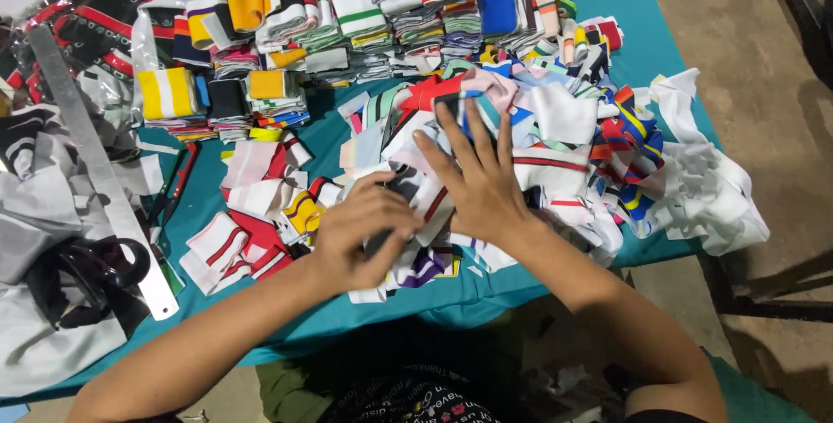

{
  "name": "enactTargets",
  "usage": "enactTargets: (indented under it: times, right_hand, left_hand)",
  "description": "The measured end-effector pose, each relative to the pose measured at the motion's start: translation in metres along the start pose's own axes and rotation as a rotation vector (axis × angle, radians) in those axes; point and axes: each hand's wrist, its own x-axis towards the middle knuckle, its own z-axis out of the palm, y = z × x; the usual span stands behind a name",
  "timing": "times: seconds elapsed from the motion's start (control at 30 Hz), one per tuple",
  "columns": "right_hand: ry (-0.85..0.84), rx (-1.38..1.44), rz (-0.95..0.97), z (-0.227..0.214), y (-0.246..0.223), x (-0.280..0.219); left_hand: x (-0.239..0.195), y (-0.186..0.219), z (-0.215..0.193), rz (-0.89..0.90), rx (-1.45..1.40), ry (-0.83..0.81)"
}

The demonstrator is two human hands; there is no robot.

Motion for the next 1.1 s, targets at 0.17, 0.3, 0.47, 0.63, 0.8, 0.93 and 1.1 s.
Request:
enactTargets:
  times: [0.17,0.3,0.47,0.63,0.8,0.93,1.1]
  right_hand:
    - [-0.116,0.071,-0.04,0.003,0.013,0.011]
    - [-0.456,0.155,0.025,-0.015,0.01,0.008]
    - [-0.215,0.315,0.16,-0.073,0.022,-0.034]
    - [0.281,-0.021,0.574,-0.097,0.101,-0.143]
    - [0.066,-0.376,0.739,-0.052,0.207,-0.286]
    - [0.196,-0.31,0.874,-0.077,0.153,-0.2]
    - [0.311,0.284,0.783,-0.049,0.127,-0.155]
  left_hand:
    - [-0.018,-0.025,0.005,0.188,0.329,-0.3]
    - [-0.016,-0.039,0.008,0.363,0.649,-0.372]
    - [-0.004,-0.044,-0.005,0.343,0.758,-0.507]
    - [0.058,0.004,-0.007,-0.016,0.368,-0.747]
    - [0.115,0.019,0.024,-0.013,0.051,-0.435]
    - [0.137,-0.01,0.073,-0.058,0.009,-0.272]
    - [0.118,-0.079,0.121,-0.13,0.205,-0.481]
